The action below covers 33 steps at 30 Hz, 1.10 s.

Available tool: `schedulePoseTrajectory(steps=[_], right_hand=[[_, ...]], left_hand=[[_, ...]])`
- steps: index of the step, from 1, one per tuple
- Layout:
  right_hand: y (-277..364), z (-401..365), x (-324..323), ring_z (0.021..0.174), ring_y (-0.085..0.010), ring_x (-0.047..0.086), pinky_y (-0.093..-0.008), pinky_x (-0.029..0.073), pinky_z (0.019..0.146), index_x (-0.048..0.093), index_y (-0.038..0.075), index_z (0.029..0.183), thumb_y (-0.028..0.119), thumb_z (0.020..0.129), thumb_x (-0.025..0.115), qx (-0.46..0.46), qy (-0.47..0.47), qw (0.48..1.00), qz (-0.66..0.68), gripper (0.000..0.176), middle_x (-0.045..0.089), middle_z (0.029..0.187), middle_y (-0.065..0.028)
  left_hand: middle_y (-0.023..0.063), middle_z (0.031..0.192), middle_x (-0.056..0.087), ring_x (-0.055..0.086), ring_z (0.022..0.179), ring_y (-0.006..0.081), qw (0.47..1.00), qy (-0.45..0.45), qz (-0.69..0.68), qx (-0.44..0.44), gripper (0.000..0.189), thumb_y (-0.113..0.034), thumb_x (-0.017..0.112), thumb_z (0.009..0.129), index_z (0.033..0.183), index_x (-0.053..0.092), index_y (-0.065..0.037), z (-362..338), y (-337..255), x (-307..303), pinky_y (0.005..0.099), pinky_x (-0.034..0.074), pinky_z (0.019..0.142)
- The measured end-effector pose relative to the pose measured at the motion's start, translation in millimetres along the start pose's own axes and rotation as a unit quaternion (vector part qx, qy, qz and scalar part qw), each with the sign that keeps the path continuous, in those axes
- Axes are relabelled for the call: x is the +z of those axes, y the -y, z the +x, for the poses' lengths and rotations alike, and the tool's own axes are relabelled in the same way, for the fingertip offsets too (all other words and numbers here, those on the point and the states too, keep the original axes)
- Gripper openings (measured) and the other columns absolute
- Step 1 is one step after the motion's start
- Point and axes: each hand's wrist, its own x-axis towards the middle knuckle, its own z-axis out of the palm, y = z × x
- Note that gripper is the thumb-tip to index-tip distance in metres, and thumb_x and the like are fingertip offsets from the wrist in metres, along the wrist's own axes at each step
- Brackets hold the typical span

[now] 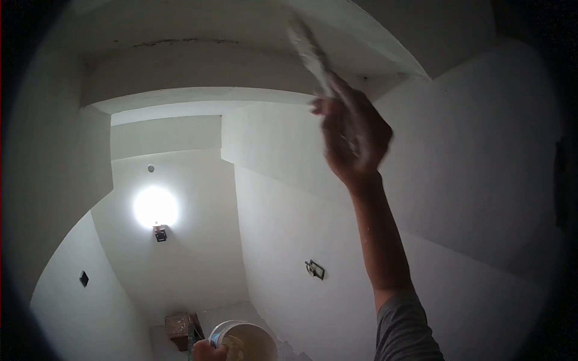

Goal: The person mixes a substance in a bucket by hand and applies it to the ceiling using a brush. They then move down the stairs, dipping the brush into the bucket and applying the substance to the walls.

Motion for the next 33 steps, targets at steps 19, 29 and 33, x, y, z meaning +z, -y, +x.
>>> schedulePoseTrajectory(steps=[19, 29, 33], right_hand=[[-82, -41, -80, 0.073, -0.0174, 0.071, -0.0307, 0.059, 0.066, 0.063, -0.009, 0.112, 0.006, 0.097, 0.055, 0.226, -0.149, 0.953, -0.136, 0.023, 0.072, 0.086, -0.016], [-76, 2, -21, 0.071, -0.0175, 0.069, -0.0301, 0.056, 0.07, 0.063, -0.008, 0.113, 0.008, 0.095, 0.054, 0.13, -0.149, 0.952, -0.236, 0.026, 0.07, 0.081, -0.0127], [-40, -3, -1, 0.076, -0.0168, 0.069, -0.0291, 0.055, 0.07, 0.059, -0.009, 0.121, 0.0, 0.095, 0.053, 0.057, -0.078, 0.987, -0.128, 0.028, 0.07, 0.084, -0.0131]], left_hand=[[0.0183, 0.057, 0.059, 0.063, 0.055, 0.0326, 0.992, 0.11, 0.058, 0.001, 0.018, -0.009, 0.063, 0.078, 0.061, 0.064, -0.002, 11, -35, -31, 0.0463, 0.047, 0.05], [0.0222, 0.053, 0.056, 0.053, 0.046, 0.0317, 0.998, 0.053, -0.03, -0.019, 0.033, -0.025, 0.066, 0.072, 0.058, 0.059, 0.004, 13, -34, -27, 0.0471, 0.041, 0.051], [0.0218, 0.05, 0.051, 0.05, 0.044, 0.031, 0.998, -0.003, -0.05, -0.035, 0.03, -0.022, 0.066, 0.071, 0.058, 0.059, 0.004, 9, -35, -21, 0.0486, 0.04, 0.05]])
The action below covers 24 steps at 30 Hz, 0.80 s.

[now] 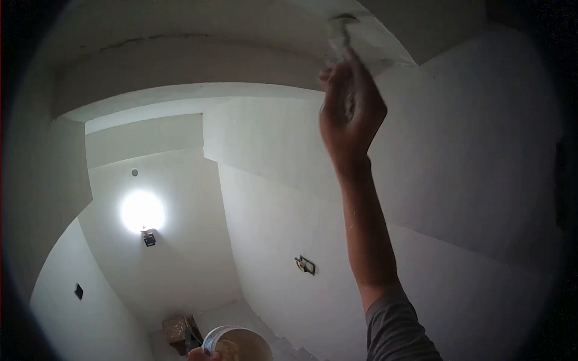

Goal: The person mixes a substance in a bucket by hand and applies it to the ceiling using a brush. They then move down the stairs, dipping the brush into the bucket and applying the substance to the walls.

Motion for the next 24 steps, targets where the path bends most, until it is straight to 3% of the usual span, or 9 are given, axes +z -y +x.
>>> schedulePoseTrajectory(steps=[4, 7, 8, 10, 11, 13, 15, 20, 24], right_hand=[[-13, -22, -26, 0.079, -0.0167, 0.069, -0.0292, 0.057, 0.071, 0.057, -0.009, 0.123, 0.005, 0.099, 0.052, -0.009, -0.035, 0.997, 0.072, 0.028, 0.069, 0.093, -0.014], [-37, -29, -47, 0.085, -0.0211, 0.071, -0.0327, 0.06, 0.075, 0.052, -0.01, 0.127, 0.014, 0.102, 0.046, 0.171, -0.099, 0.98, 0.029, 0.035, 0.069, 0.098, -0.0179], [-45, -27, -49, 0.085, -0.0211, 0.071, -0.0327, 0.06, 0.075, 0.052, -0.01, 0.127, 0.014, 0.102, 0.046, 0.168, -0.1, 0.98, 0.03, 0.035, 0.069, 0.098, -0.0179], [-61, -19, -49, 0.085, -0.0211, 0.071, -0.0319, 0.06, 0.077, 0.053, -0.01, 0.126, 0.016, 0.103, 0.045, 0.228, -0.118, 0.966, 0.025, 0.036, 0.07, 0.097, -0.0178], [-56, -10, -46, 0.085, -0.0211, 0.071, -0.0319, 0.06, 0.077, 0.053, -0.01, 0.126, 0.016, 0.103, 0.045, 0.227, -0.118, 0.966, 0.024, 0.036, 0.07, 0.097, -0.0178], [-33, 7, -33, 0.084, -0.0214, 0.07, -0.0334, 0.059, 0.079, 0.058, -0.013, 0.117, 0.012, 0.101, 0.046, 0.182, -0.092, 0.977, 0.069, 0.032, 0.068, 0.097, -0.0185], [-6, 14, -21, 0.083, -0.0211, 0.07, -0.0318, 0.058, 0.078, 0.058, -0.011, 0.119, 0.011, 0.101, 0.047, 0.189, -0.094, 0.972, 0.107, 0.03, 0.069, 0.096, -0.018], [30, -1, -17, 0.08, -0.0199, 0.069, -0.0322, 0.059, 0.073, 0.054, -0.01, 0.125, 0.012, 0.102, 0.048, 0.052, -0.049, 0.984, 0.165, 0.032, 0.068, 0.096, -0.0182], [14, -17, -36, 0.081, -0.0215, 0.068, -0.0337, 0.06, 0.074, 0.053, -0.012, 0.125, 0.012, 0.102, 0.047, 0.13, -0.157, 0.97, 0.131, 0.033, 0.066, 0.102, -0.021]], left_hand=[[0.0213, 0.05, 0.05, 0.049, 0.043, 0.0301, 1.0, 0.024, 0.01, 0.016, 0.033, -0.024, 0.068, 0.071, 0.057, 0.059, 0.004, 0, 19, 1, 0.0487, 0.039, 0.049], [0.0204, 0.05, 0.051, 0.047, 0.043, 0.0301, 0.999, -0.003, 0.023, 0.038, 0.034, -0.027, 0.07, 0.07, 0.058, 0.059, 0.003, -1, 25, 3, 0.0476, 0.039, 0.048], [0.0204, 0.05, 0.051, 0.047, 0.043, 0.0301, 0.999, -0.005, 0.021, 0.039, 0.034, -0.027, 0.07, 0.07, 0.058, 0.059, 0.003, 0, 45, 12, 0.0476, 0.039, 0.048], [0.0198, 0.05, 0.05, 0.045, 0.042, 0.0298, 0.919, -0.004, 0.245, 0.31, 0.036, -0.029, 0.071, 0.072, 0.058, 0.06, 0.002, 5, 91, 37, 0.0469, 0.038, 0.047], [0.0198, 0.05, 0.05, 0.045, 0.042, 0.0298, 0.918, -0.004, 0.244, 0.311, 0.036, -0.029, 0.071, 0.072, 0.058, 0.06, 0.002, 3, 67, 28, 0.0469, 0.038, 0.047], [0.0181, 0.051, 0.053, 0.048, 0.044, 0.029, 0.999, 0.022, 0.032, 0.035, 0.036, -0.031, 0.07, 0.074, 0.059, 0.061, 0.0, -5, 26, 10, 0.0452, 0.039, 0.048], [0.0171, 0.051, 0.054, 0.048, 0.044, 0.029, 0.999, 0.027, 0.025, 0.027, 0.037, -0.032, 0.071, 0.074, 0.059, 0.062, 0.0, -7, 27, 13, 0.0451, 0.04, 0.048], [0.0157, 0.051, 0.056, 0.047, 0.044, 0.0293, 0.996, 0.059, -0.036, -0.047, 0.038, -0.034, 0.071, 0.075, 0.058, 0.062, 0.0, -4, 13, 8, 0.0446, 0.04, 0.047], [0.0155, 0.049, 0.056, 0.051, 0.042, 0.0295, 0.999, 0.052, 0.006, -0.006, 0.035, -0.029, 0.071, 0.075, 0.056, 0.061, -0.001, -3, 7, 3, 0.0439, 0.04, 0.046]])
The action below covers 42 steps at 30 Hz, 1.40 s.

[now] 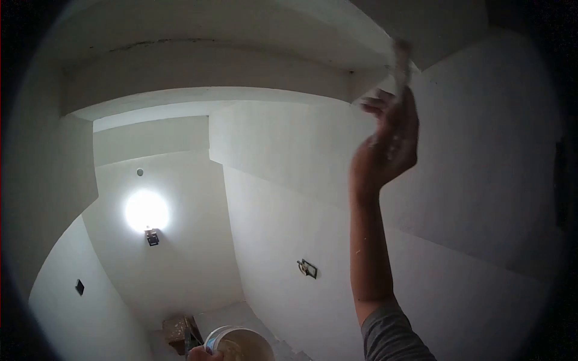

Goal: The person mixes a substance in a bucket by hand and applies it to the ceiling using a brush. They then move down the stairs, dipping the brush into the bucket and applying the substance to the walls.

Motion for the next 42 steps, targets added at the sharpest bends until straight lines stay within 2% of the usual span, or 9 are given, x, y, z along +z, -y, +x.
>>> schedulePoseTrajectory(steps=[8, 10, 13, 16, 19, 26, 32, 38, 42], right_hand=[[-8, 20, 45, 0.077, -0.0155, 0.068, -0.0305, 0.059, 0.072, 0.05, -0.009, 0.13, 0.008, 0.101, 0.045, 0.072, 0.01, 0.997, -0.001, 0.034, 0.069, 0.09, -0.0139], [10, 12, 60, 0.076, -0.0148, 0.068, -0.0304, 0.058, 0.071, 0.05, -0.009, 0.131, 0.006, 0.101, 0.045, 0.066, 0.019, 0.997, 0.04, 0.034, 0.069, 0.087, -0.0129], [33, -11, 51, 0.072, -0.0151, 0.067, -0.0291, 0.057, 0.068, 0.055, -0.008, 0.126, 0.008, 0.101, 0.047, 0.023, 0.118, 0.992, 0.036, 0.031, 0.068, 0.088, -0.0129], [29, -21, 43, 0.071, -0.0144, 0.064, -0.0289, 0.057, 0.066, 0.052, -0.009, 0.13, 0.007, 0.102, 0.046, -0.033, 0.059, 0.995, 0.068, 0.033, 0.067, 0.09, -0.014], [20, -8, 38, 0.073, -0.0138, 0.064, -0.0287, 0.057, 0.066, 0.053, -0.009, 0.129, 0.009, 0.103, 0.044, 0.11, -0.024, 0.993, 0.023, 0.033, 0.067, 0.091, -0.0133], [51, -4, 77, 0.074, -0.0137, 0.066, -0.0281, 0.056, 0.064, 0.053, -0.006, 0.13, 0.005, 0.101, 0.046, -0.029, 0.085, 0.993, 0.075, 0.032, 0.068, 0.089, -0.0119], [40, -11, 53, 0.072, -0.0149, 0.065, -0.029, 0.058, 0.066, 0.054, -0.006, 0.128, 0.01, 0.102, 0.047, 0.031, -0.071, 0.995, 0.069, 0.031, 0.068, 0.089, -0.0127], [52, -1, 97, 0.073, -0.0135, 0.065, -0.0273, 0.057, 0.066, 0.052, -0.006, 0.131, 0.006, 0.103, 0.042, -0.033, 0.021, 0.995, 0.091, 0.032, 0.067, 0.087, -0.0112], [59, -19, 83, 0.075, -0.0145, 0.064, -0.0284, 0.057, 0.064, 0.049, -0.007, 0.133, 0.004, 0.102, 0.042, -0.012, 0.056, 0.99, 0.127, 0.034, 0.065, 0.094, -0.0139]], left_hand=[[0.0156, 0.048, 0.053, 0.052, 0.041, 0.0274, 0.92, -0.093, 0.189, 0.33, 0.033, -0.024, 0.069, 0.076, 0.055, 0.058, 0.0, 7, 38, 22, 0.0446, 0.038, 0.043], [0.0166, 0.052, 0.056, 0.053, 0.042, 0.0274, 0.995, -0.028, 0.026, 0.093, 0.032, -0.025, 0.069, 0.075, 0.057, 0.059, 0.0, -4, 12, 9, 0.0453, 0.038, 0.042], [0.0187, 0.054, 0.055, 0.051, 0.042, 0.0294, 0.962, -0.068, 0.128, 0.232, 0.034, -0.028, 0.069, 0.076, 0.06, 0.06, 0.001, -1, 55, 37, 0.0462, 0.039, 0.044], [0.0183, 0.052, 0.055, 0.05, 0.043, 0.0308, 0.994, -0.013, 0.086, 0.064, 0.038, -0.031, 0.068, 0.076, 0.057, 0.058, 0.001, 0, 4, 3, 0.0467, 0.039, 0.044], [0.0197, 0.052, 0.054, 0.05, 0.043, 0.0307, 0.985, -0.087, 0.061, 0.133, 0.041, -0.034, 0.068, 0.075, 0.057, 0.058, 0.001, 3, 6, 7, 0.047, 0.039, 0.046], [0.0182, 0.051, 0.055, 0.05, 0.043, 0.0286, 0.979, -0.107, 0.096, 0.144, 0.035, -0.028, 0.066, 0.074, 0.055, 0.058, 0.001, 2, -1, 3, 0.0466, 0.04, 0.048], [0.0168, 0.051, 0.055, 0.05, 0.043, 0.027, 0.998, -0.032, 0.018, 0.048, 0.034, -0.025, 0.067, 0.073, 0.053, 0.057, 0.0, 0, 3, -3, 0.0445, 0.041, 0.047], [0.0185, 0.052, 0.056, 0.055, 0.045, 0.0292, 0.96, -0.118, 0.131, 0.219, 0.033, -0.027, 0.067, 0.073, 0.056, 0.06, 0.0, 2, 21, 14, 0.0449, 0.043, 0.048], [0.0217, 0.062, 0.062, 0.063, 0.055, 0.0339, 0.998, -0.02, 0.051, 0.029, 0.034, -0.031, 0.067, 0.073, 0.064, 0.065, 0.001, -2, -14, -10, 0.0468, 0.046, 0.052]])
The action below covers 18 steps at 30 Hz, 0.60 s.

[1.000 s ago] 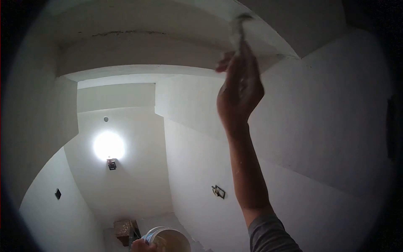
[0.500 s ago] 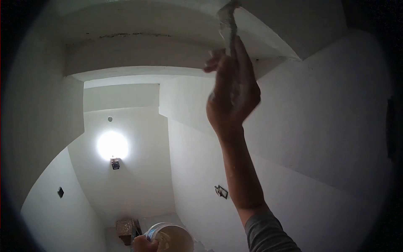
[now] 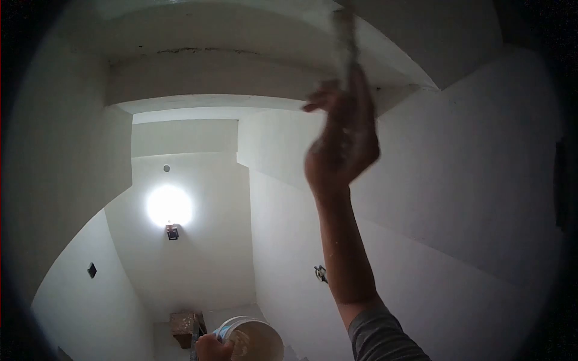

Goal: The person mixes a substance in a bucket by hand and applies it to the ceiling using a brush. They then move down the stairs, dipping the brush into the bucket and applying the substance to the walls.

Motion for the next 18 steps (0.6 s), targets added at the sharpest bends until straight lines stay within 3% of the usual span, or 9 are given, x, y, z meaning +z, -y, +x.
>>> schedulePoseTrajectory(steps=[3, 5, 7, 8, 11, 13, 14, 16, 18], right_hand=[[5, -1, -10, 0.076, -0.0172, 0.064, -0.0315, 0.057, 0.065, 0.05, -0.01, 0.129, 0.008, 0.103, 0.043, 0.08, -0.155, 0.984, -0.036, 0.033, 0.064, 0.096, -0.0178], [-10, 2, -2, 0.073, -0.0156, 0.063, -0.0299, 0.056, 0.063, 0.051, -0.009, 0.129, 0.009, 0.103, 0.044, 0.067, -0.16, 0.984, -0.036, 0.033, 0.065, 0.091, -0.0147], [-10, 8, 21, 0.07, -0.0135, 0.062, -0.0278, 0.054, 0.062, 0.052, -0.008, 0.129, 0.009, 0.103, 0.044, 0.029, -0.088, 0.996, -0.004, 0.032, 0.066, 0.087, -0.0102], [-6, 8, 37, 0.069, -0.0116, 0.062, -0.0261, 0.054, 0.062, 0.051, -0.005, 0.132, 0.006, 0.102, 0.046, 0.029, -0.054, 0.998, -0.023, 0.033, 0.066, 0.085, -0.0074], [15, -4, 56, 0.072, -0.0122, 0.063, -0.026, 0.054, 0.063, 0.047, -0.004, 0.137, 0.001, 0.099, 0.048, 0.036, 0.057, 0.998, 0.002, 0.038, 0.066, 0.086, -0.0111], [11, -15, 47, 0.073, -0.0138, 0.064, -0.026, 0.055, 0.065, 0.046, -0.007, 0.136, 0.001, 0.099, 0.047, 0.014, 0.055, 0.998, 0.017, 0.038, 0.066, 0.088, -0.0125], [9, -19, 39, 0.073, -0.0146, 0.064, -0.0266, 0.055, 0.066, 0.046, -0.008, 0.136, 0.002, 0.1, 0.047, 0.021, 0.0, 0.999, 0.03, 0.037, 0.066, 0.089, -0.0128], [6, -17, 21, 0.073, -0.0159, 0.064, -0.0279, 0.055, 0.067, 0.048, -0.009, 0.133, 0.006, 0.1, 0.046, 0.061, -0.104, 0.993, 0.022, 0.036, 0.066, 0.09, -0.0132], [-8, -9, -2, 0.073, -0.0165, 0.064, -0.0286, 0.055, 0.068, 0.049, -0.01, 0.132, 0.008, 0.101, 0.046, 0.091, -0.152, 0.984, -0.002, 0.036, 0.066, 0.09, -0.0132]], left_hand=[[0.0243, 0.065, 0.062, 0.064, 0.058, 0.0344, 1.0, 0.004, 0.019, 0.011, 0.037, -0.034, 0.066, 0.074, 0.069, 0.067, 0.003, -3, -14, -10, 0.0479, 0.047, 0.054], [0.0256, 0.066, 0.062, 0.064, 0.057, 0.034, 0.999, 0.009, 0.026, 0.018, 0.039, -0.035, 0.065, 0.074, 0.071, 0.067, 0.003, -2, -29, -21, 0.0483, 0.047, 0.056], [0.0266, 0.065, 0.061, 0.064, 0.056, 0.0331, 0.996, 0.039, -0.059, -0.055, 0.041, -0.037, 0.064, 0.075, 0.072, 0.067, 0.004, -2, -37, -25, 0.0484, 0.047, 0.056], [0.0266, 0.065, 0.061, 0.064, 0.056, 0.0331, 0.996, 0.04, -0.058, -0.056, 0.041, -0.037, 0.064, 0.075, 0.072, 0.067, 0.004, -2, -33, -21, 0.0484, 0.047, 0.056], [0.0271, 0.066, 0.06, 0.063, 0.056, 0.033, 0.999, 0.01, -0.037, -0.029, 0.041, -0.036, 0.063, 0.075, 0.072, 0.067, 0.004, -2, -26, -16, 0.0483, 0.046, 0.055], [0.0278, 0.065, 0.059, 0.061, 0.053, 0.0323, 0.999, 0.04, -0.003, -0.012, 0.039, -0.035, 0.063, 0.075, 0.07, 0.067, 0.004, 0, -33, -21, 0.048, 0.045, 0.053], [0.0278, 0.065, 0.059, 0.061, 0.053, 0.0323, 0.999, 0.038, -0.006, -0.014, 0.039, -0.035, 0.063, 0.075, 0.07, 0.067, 0.004, 1, -27, -12, 0.048, 0.045, 0.053], [0.0236, 0.058, 0.06, 0.065, 0.06, 0.0384, 0.995, 0.014, 0.047, -0.084, 0.04, -0.036, 0.072, 0.059, 0.06, 0.064, 0.004, 3, -8, 13, 0.0468, 0.052, 0.06], [0.024, 0.059, 0.06, 0.065, 0.06, 0.0386, 0.995, 0.014, 0.042, -0.088, 0.041, -0.036, 0.073, 0.059, 0.06, 0.064, 0.004, 4, -16, 6, 0.0468, 0.052, 0.06]])
